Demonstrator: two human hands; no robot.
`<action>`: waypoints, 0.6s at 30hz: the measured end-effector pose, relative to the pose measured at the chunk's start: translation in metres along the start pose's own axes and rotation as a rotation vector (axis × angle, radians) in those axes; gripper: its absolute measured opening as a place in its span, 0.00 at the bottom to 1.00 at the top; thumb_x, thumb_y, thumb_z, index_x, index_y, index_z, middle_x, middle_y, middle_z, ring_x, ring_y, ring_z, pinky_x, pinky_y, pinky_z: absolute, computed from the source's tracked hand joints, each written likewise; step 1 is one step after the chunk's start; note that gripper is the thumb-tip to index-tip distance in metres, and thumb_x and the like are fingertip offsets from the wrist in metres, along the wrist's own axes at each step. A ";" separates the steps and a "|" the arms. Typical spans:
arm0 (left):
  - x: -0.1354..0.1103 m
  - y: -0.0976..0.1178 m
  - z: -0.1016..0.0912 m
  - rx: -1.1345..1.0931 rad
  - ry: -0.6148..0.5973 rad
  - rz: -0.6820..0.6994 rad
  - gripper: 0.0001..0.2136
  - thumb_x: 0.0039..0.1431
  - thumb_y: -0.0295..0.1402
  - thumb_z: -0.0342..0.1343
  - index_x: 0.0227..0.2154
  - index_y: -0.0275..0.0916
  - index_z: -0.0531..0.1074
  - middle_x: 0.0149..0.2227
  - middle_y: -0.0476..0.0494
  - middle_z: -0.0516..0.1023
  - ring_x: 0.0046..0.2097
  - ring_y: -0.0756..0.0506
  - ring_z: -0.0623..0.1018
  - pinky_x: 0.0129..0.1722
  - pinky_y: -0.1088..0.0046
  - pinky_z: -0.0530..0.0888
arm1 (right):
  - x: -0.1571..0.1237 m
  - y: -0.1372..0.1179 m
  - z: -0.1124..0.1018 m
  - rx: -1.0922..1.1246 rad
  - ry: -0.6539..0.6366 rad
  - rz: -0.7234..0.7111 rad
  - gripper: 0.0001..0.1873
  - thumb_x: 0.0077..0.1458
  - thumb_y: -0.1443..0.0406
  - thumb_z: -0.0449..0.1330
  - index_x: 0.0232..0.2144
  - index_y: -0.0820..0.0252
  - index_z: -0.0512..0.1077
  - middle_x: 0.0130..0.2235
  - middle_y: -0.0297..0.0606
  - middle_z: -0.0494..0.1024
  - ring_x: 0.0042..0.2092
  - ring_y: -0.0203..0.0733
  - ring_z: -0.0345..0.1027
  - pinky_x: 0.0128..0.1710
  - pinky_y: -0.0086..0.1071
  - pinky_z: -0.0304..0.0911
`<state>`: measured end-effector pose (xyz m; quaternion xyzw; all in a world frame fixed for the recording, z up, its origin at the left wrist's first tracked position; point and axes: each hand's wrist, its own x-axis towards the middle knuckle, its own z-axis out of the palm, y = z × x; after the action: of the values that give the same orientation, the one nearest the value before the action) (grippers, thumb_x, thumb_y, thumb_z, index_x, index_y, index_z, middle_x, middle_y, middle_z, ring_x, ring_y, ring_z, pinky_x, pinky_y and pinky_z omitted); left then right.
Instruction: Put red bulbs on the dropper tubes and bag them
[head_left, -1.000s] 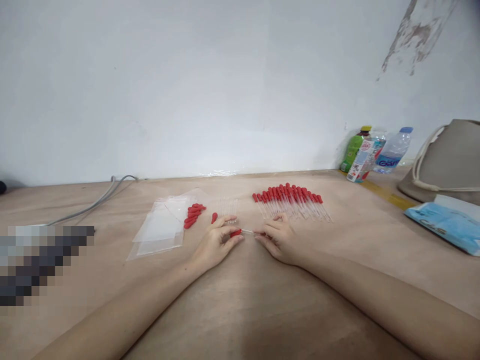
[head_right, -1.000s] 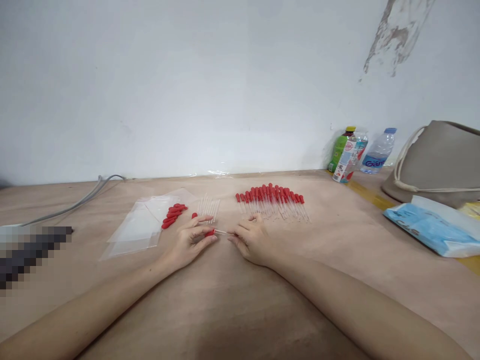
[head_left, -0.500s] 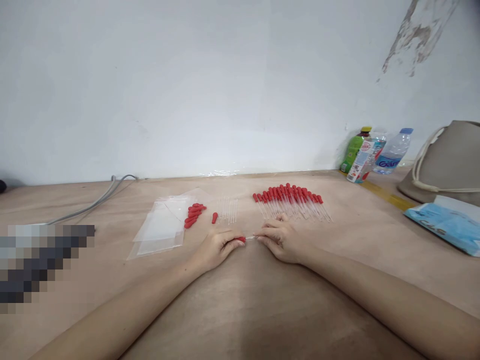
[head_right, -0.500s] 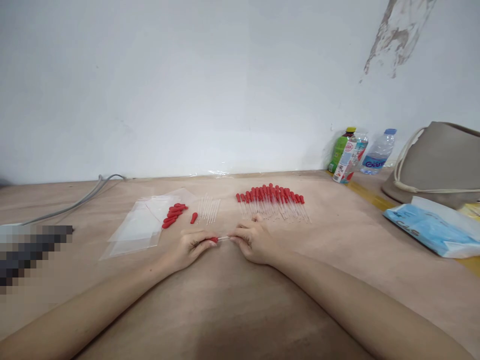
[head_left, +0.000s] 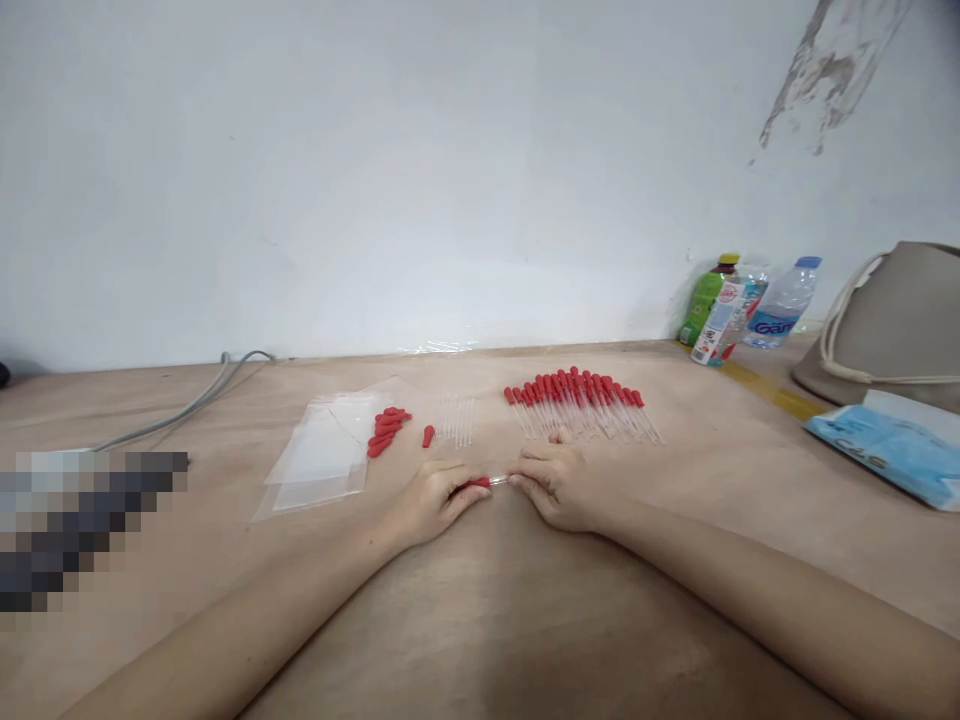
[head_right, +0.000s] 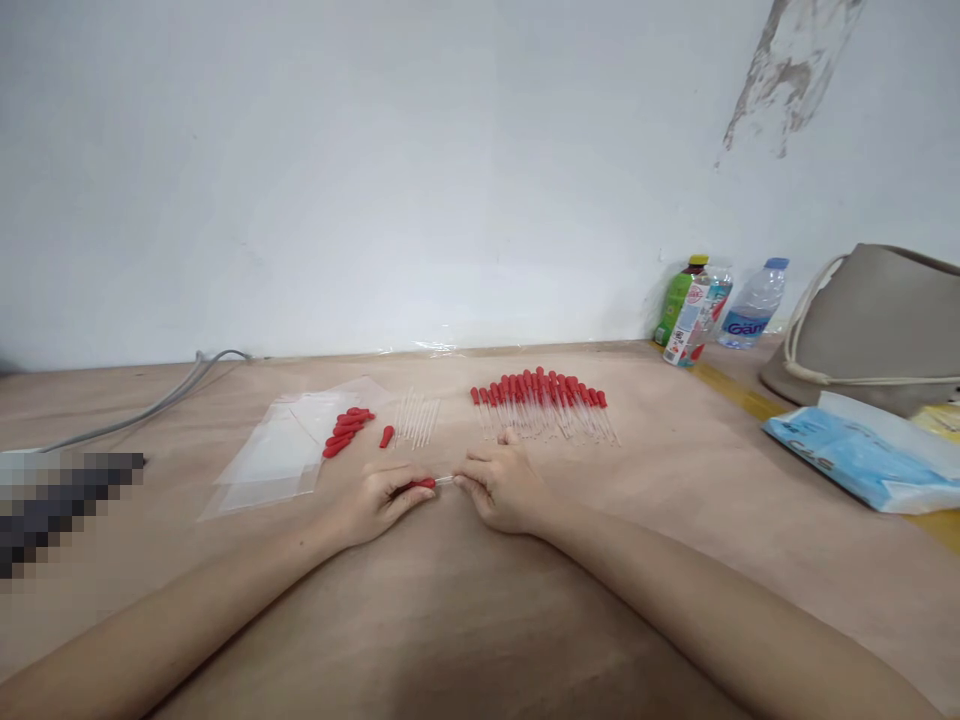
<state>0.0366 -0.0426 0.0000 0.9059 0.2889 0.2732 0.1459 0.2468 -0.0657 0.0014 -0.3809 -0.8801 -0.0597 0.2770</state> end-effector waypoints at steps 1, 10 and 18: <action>0.000 0.000 0.000 -0.005 -0.010 -0.003 0.11 0.59 0.36 0.45 0.33 0.39 0.71 0.29 0.48 0.74 0.32 0.50 0.72 0.33 0.76 0.67 | 0.000 0.000 0.001 0.001 -0.001 0.002 0.13 0.56 0.66 0.46 0.28 0.60 0.70 0.25 0.34 0.70 0.28 0.33 0.59 0.35 0.33 0.42; 0.003 0.004 -0.004 0.074 -0.069 0.030 0.10 0.58 0.34 0.44 0.29 0.37 0.69 0.26 0.48 0.71 0.29 0.50 0.69 0.29 0.76 0.65 | 0.003 -0.009 0.008 0.013 -0.069 0.033 0.13 0.56 0.67 0.45 0.25 0.61 0.67 0.25 0.34 0.72 0.25 0.32 0.58 0.34 0.32 0.41; 0.004 0.004 -0.003 0.090 -0.076 0.034 0.09 0.58 0.32 0.45 0.31 0.37 0.69 0.27 0.47 0.71 0.30 0.50 0.70 0.31 0.75 0.65 | 0.007 -0.009 0.014 0.019 -0.109 0.028 0.15 0.57 0.67 0.43 0.25 0.61 0.66 0.25 0.33 0.72 0.25 0.32 0.59 0.34 0.32 0.43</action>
<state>0.0394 -0.0427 0.0057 0.9260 0.2797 0.2280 0.1110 0.2305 -0.0628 -0.0054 -0.3931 -0.8891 -0.0268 0.2330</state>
